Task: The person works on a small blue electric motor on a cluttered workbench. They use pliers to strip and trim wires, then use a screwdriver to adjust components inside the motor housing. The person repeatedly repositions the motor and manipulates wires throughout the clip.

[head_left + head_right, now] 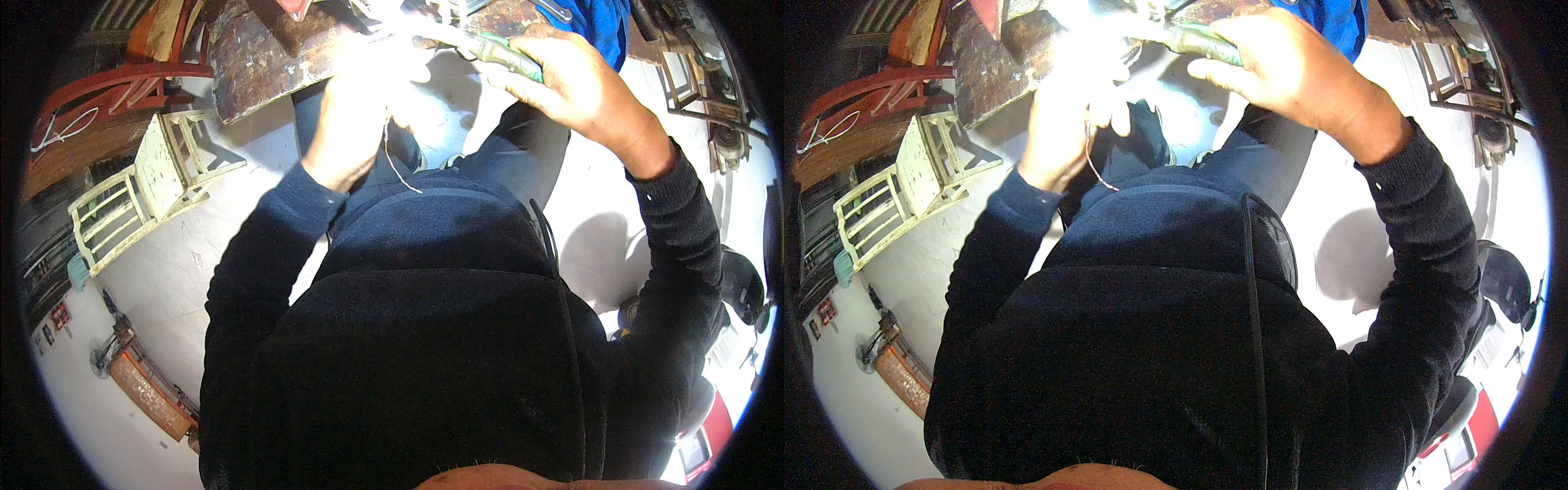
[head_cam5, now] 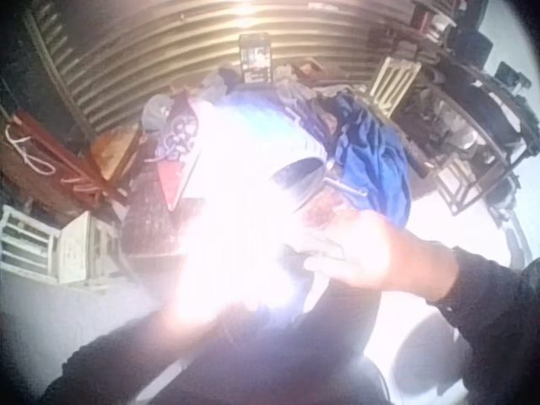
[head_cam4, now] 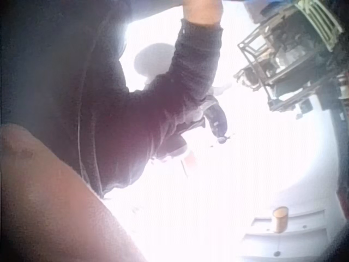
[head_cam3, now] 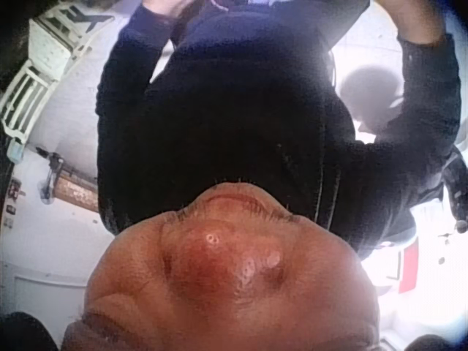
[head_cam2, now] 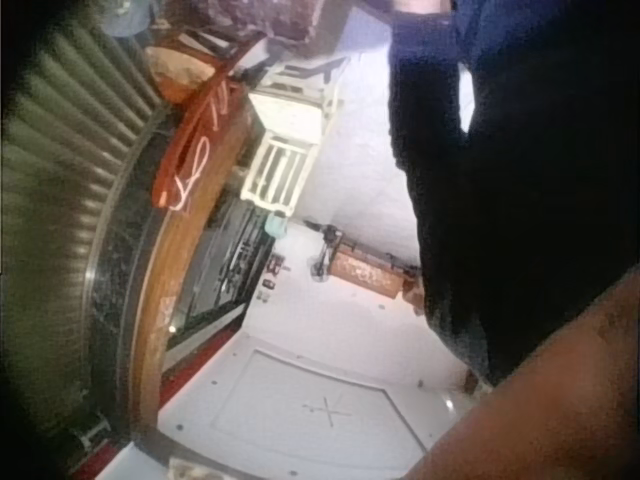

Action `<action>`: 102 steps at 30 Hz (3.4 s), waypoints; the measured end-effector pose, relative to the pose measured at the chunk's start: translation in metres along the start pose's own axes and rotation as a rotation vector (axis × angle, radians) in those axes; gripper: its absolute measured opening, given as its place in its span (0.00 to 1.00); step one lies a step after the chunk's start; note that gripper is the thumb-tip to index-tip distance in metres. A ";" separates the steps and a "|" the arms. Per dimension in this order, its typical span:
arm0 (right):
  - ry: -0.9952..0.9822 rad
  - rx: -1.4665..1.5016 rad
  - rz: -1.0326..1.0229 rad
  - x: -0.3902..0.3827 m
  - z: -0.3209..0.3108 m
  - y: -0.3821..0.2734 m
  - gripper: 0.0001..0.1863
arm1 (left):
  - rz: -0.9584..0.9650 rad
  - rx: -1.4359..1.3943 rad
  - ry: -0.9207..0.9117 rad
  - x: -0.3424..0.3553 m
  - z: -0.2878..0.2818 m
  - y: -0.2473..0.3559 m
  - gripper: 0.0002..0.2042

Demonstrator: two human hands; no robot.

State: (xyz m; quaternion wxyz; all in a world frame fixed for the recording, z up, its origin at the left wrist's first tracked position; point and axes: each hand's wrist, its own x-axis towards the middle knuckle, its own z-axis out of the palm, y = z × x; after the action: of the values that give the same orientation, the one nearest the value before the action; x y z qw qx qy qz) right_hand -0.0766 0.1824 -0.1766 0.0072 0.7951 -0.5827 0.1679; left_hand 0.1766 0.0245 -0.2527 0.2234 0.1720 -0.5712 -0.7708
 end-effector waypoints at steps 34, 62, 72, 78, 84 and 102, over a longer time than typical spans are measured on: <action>-0.256 0.092 0.079 0.033 -0.003 0.008 0.25 | -0.107 -0.328 -0.219 0.009 -0.018 -0.008 0.10; 0.007 -0.084 0.104 -0.005 0.001 -0.009 0.24 | 0.016 0.339 0.073 -0.007 0.007 0.009 0.08; -0.275 0.112 0.061 0.025 -0.003 0.014 0.24 | -0.288 -0.565 -0.184 0.004 -0.003 0.000 0.11; -0.318 0.089 0.095 0.038 0.016 0.021 0.21 | -0.147 -0.540 -0.167 -0.007 -0.001 -0.007 0.10; -0.293 0.077 0.086 0.020 0.029 0.022 0.21 | -0.055 -0.134 -0.063 -0.006 -0.001 -0.007 0.10; -0.095 0.551 0.500 -0.054 0.019 -0.044 0.24 | 0.177 0.774 0.155 -0.003 0.019 0.002 0.09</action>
State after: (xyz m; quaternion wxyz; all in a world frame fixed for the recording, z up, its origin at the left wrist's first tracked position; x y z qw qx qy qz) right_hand -0.0455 0.2425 -0.2009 -0.2751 0.6072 -0.6917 0.2778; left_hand 0.1694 0.0410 -0.2454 0.2500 0.2513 -0.8133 -0.4614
